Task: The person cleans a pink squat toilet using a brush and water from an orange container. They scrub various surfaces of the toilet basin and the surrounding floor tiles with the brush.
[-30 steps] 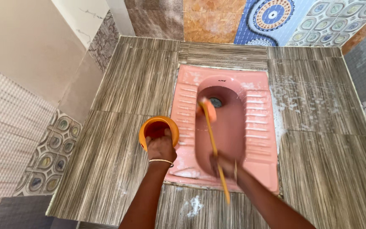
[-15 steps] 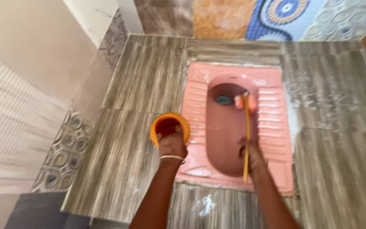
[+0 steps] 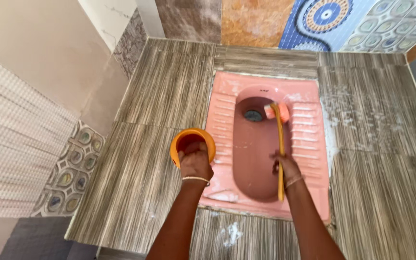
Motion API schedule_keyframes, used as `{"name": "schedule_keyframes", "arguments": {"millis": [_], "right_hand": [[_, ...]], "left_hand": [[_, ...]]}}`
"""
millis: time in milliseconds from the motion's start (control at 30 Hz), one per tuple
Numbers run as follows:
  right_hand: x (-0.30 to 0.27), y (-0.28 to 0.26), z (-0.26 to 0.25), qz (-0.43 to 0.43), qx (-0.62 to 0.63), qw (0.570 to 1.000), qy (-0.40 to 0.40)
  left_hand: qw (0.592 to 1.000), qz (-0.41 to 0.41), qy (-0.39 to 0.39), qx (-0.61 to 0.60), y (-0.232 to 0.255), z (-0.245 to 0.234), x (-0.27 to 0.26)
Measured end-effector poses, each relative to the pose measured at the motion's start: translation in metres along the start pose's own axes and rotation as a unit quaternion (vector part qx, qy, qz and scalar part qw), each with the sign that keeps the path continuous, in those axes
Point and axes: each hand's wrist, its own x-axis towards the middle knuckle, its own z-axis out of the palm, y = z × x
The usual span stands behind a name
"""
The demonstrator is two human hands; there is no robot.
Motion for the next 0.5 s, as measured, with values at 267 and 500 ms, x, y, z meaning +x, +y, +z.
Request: {"name": "schedule_keyframes", "arguments": {"millis": [267, 500], "right_hand": [[0.017, -0.066, 0.055, -0.015, -0.377, 0.925, 0.032], [-0.007, -0.059, 0.065, -0.061, -0.55, 0.833, 0.005]], "left_hand": [[0.997, -0.019, -0.07, 0.017, 0.007, -0.01, 0.003], [0.998, -0.022, -0.064, 0.002, 0.006, -0.01, 0.001]]}}
